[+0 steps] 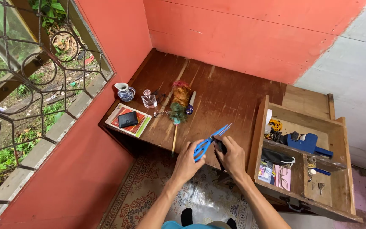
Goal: Repairing a thin black cable using electrical tape and scissors at a wooden desk.
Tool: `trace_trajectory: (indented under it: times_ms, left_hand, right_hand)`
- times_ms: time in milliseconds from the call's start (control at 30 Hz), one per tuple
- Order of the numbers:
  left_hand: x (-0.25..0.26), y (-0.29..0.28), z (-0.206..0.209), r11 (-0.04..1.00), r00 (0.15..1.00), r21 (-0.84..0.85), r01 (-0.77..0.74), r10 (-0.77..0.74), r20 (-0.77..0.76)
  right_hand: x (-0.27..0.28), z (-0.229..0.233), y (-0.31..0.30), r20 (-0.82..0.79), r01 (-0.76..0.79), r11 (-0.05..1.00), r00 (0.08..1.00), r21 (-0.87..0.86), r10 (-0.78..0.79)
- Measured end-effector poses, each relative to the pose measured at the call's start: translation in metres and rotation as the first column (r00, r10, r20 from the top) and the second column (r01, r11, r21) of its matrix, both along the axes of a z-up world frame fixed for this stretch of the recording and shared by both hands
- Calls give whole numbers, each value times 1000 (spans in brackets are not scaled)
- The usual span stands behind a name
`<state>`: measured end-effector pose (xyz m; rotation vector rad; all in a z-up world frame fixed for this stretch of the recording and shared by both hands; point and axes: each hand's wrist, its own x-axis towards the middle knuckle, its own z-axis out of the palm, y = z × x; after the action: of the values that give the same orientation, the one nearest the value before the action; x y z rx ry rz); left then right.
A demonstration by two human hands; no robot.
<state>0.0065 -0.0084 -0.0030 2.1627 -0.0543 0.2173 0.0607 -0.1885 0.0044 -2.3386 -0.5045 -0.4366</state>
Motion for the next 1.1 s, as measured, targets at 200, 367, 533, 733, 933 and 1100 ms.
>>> trace_trajectory:
  times_ms: [200,367,533,733,933,1100]
  left_hand:
    - [18,-6,-61,788,948,-583,198,-305,-91]
    - [31,-18,-50,684,938,-719,123,-316,-140]
    - [31,-35,-38,680,930,-725,113,-329,-164]
    - [39,-61,-61,667,963,-745,27,-217,-159]
    - [28,-84,-41,659,951,-752,26,-247,-184]
    - [16,-111,-50,647,974,-762,1,-173,-146]
  right_hand:
    - [19,12,-10,-13,153,933,987,324,-158]
    - [23,-26,-28,-57,-65,987,996,149,74]
    - [25,27,-50,123,46,987,990,157,-66]
    - [8,29,-70,-55,-139,989,989,-39,137]
    - [33,26,-110,2,53,976,999,213,-54]
    - [12,20,-130,64,-226,972,973,69,222]
